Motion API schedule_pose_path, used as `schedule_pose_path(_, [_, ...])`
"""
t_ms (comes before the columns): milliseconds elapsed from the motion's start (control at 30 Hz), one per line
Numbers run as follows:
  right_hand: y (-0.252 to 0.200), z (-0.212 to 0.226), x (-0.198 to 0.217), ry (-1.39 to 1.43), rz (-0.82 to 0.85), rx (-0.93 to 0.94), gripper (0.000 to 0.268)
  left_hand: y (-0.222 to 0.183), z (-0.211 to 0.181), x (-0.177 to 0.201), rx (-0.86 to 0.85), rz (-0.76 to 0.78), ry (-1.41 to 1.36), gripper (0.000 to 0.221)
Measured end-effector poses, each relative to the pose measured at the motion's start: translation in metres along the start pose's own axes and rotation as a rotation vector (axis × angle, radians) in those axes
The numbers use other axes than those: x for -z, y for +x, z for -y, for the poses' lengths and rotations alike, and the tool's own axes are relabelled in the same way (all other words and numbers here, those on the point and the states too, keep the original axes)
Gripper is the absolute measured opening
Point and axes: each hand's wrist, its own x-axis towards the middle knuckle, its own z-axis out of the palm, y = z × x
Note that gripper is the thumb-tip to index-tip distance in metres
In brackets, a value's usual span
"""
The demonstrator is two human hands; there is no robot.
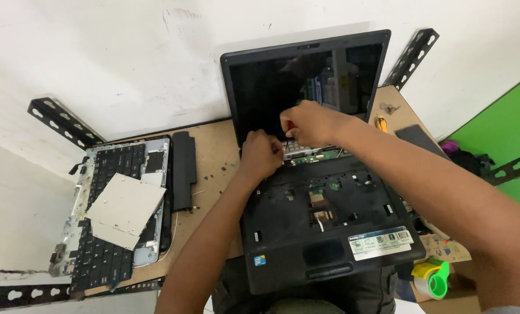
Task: Disassembling and manipulating internal components of a laptop using a screwdriver and manual repositioning of parts.
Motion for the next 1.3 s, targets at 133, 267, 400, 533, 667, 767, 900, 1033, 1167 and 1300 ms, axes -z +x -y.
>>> schedule_pose_path(133, [0.002, -0.001, -0.001, -0.015, 0.001, -0.006, 0.016, 0.003, 0.002, -0.003, 0.016, 0.006, 0.053, 0.006])
schedule_pose_path(267, [0.005, -0.013, -0.006, 0.011, -0.022, 0.024, 0.013, 0.004, -0.003, -0.001, 0.051, 0.008, 0.042, 0.006])
schedule_pose_path(400, [0.005, -0.016, -0.011, 0.045, -0.048, 0.066, 0.013, 0.009, 0.0, -0.006, 0.075, 0.014, 0.032, 0.008])
schedule_pose_path(533, [0.004, -0.015, -0.012, 0.03, -0.053, 0.073, 0.014, 0.009, -0.005, -0.002, 0.084, 0.019, 0.032, 0.007])
schedule_pose_path(667, [0.005, -0.017, -0.013, 0.031, -0.071, 0.085, 0.012, 0.008, -0.007, 0.0, 0.095, 0.033, 0.011, 0.008])
schedule_pose_path(767, [0.005, -0.017, -0.014, 0.032, -0.087, 0.091, 0.01, 0.008, -0.007, 0.001, 0.09, 0.036, 0.01, 0.008])
schedule_pose_path(900, [0.005, -0.018, -0.015, 0.017, -0.083, 0.094, 0.009, 0.008, -0.012, 0.002, 0.109, 0.035, 0.036, 0.01])
schedule_pose_path(1033, [0.005, -0.017, -0.015, 0.023, -0.076, 0.096, 0.011, 0.007, -0.008, 0.002, 0.091, 0.038, 0.002, 0.01])
schedule_pose_path(1167, [0.009, -0.023, -0.02, 0.059, -0.128, 0.114, 0.011, 0.006, -0.012, 0.003, 0.106, 0.026, 0.025, 0.012])
schedule_pose_path(1300, [0.009, -0.026, -0.021, 0.086, -0.157, 0.125, 0.012, 0.005, -0.01, 0.004, 0.115, 0.03, -0.008, 0.009])
